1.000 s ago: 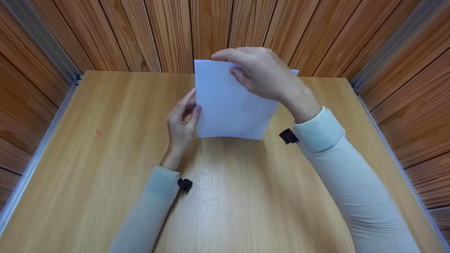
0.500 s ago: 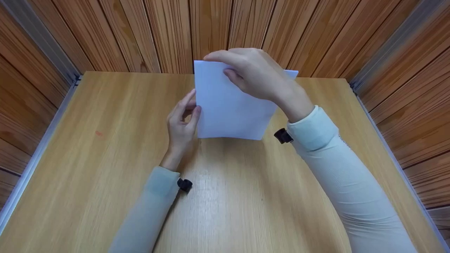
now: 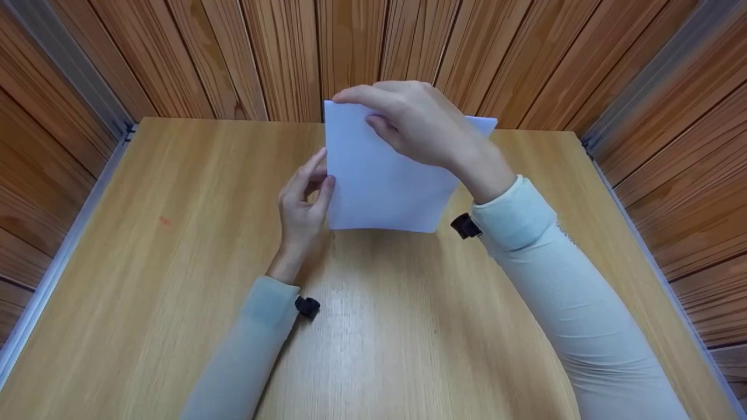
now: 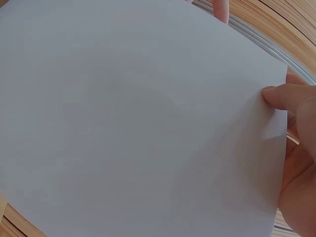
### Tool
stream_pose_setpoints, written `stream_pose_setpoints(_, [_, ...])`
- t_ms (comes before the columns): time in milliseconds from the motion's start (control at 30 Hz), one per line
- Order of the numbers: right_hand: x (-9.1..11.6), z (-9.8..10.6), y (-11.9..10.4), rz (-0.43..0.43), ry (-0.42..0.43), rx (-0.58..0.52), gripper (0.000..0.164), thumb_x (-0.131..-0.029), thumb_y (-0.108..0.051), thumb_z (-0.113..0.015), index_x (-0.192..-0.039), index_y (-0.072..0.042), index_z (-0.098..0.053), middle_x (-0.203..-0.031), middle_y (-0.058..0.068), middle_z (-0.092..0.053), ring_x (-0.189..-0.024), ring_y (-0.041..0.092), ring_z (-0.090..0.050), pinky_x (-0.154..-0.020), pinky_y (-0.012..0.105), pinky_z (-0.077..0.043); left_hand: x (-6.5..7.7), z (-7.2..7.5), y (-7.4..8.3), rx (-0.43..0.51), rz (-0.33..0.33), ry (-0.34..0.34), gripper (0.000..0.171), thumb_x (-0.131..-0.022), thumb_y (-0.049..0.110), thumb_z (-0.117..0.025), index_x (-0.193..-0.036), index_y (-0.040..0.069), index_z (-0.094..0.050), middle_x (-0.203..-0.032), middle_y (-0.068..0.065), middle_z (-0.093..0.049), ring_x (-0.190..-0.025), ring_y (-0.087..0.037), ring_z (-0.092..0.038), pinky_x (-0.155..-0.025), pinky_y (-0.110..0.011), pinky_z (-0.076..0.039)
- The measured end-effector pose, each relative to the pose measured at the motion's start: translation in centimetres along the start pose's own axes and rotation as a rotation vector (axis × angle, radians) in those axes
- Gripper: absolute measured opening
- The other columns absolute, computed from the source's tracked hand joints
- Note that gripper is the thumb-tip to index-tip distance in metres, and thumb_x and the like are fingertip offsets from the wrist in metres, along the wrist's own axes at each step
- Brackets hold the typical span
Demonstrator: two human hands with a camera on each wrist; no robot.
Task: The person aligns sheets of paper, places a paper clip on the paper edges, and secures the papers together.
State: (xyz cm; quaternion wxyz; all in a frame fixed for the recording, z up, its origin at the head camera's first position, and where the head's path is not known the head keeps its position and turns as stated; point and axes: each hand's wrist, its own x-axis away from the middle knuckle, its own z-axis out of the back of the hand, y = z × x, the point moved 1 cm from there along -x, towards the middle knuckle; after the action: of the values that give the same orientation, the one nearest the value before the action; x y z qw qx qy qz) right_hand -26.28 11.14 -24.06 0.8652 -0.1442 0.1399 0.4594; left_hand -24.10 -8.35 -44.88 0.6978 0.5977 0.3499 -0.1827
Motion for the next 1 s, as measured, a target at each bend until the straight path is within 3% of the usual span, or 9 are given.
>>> stream_pose_setpoints(200, [-0.2,-0.1,-0.1,0.005,0.002,-0.002,0.040,-0.109,-0.006,-0.059,-0.148,-0.016,-0.062,-0.134,0.011,-0.073,-0.093,0.026,-0.067,-0.084,0.040,-0.058,0.0,0.0,0.1,-0.007,-0.014,0.009,0.042,-0.102,0.000,-0.070,-0.143,0.005,-0.064,-0.111,-0.010,-0.074,-0.098,-0.021,-0.071,-0.090,-0.031,-0.061])
stream_pose_setpoints(533, [-0.1,-0.2,-0.1,0.018,0.003,0.009,0.043,-0.109,-0.006,-0.059,-0.150,-0.017,-0.062,-0.129,0.014,-0.074,-0.086,0.026,-0.064,-0.078,0.037,-0.054,-0.2,-0.2,0.4,0.001,-0.046,0.026,0.043,-0.100,0.000,-0.071,-0.142,0.003,-0.064,-0.111,-0.012,-0.072,-0.098,-0.023,-0.072,-0.091,-0.032,-0.062])
stream_pose_setpoints(733, [0.0,-0.1,-0.3,0.022,0.001,0.034,0.044,-0.109,-0.006,-0.057,-0.152,-0.018,-0.061,-0.125,0.014,-0.074,-0.085,0.027,-0.064,-0.079,0.039,-0.056,-0.3,-0.3,0.9,-0.042,-0.067,0.013,0.047,-0.101,0.003,-0.072,-0.147,0.003,-0.061,-0.113,-0.012,-0.071,-0.099,-0.022,-0.073,-0.091,-0.032,-0.062])
stream_pose_setpoints(1000, [0.3,-0.3,-0.3,0.036,0.023,0.085,0.047,-0.109,-0.005,-0.056,-0.153,-0.020,-0.059,-0.111,0.015,-0.074,-0.083,0.028,-0.065,-0.075,0.040,-0.058,-0.3,-0.6,1.1,-0.067,-0.073,0.001,0.050,-0.102,0.003,-0.070,-0.150,0.003,-0.058,-0.117,-0.012,-0.067,-0.101,-0.021,-0.070,-0.093,-0.034,-0.061])
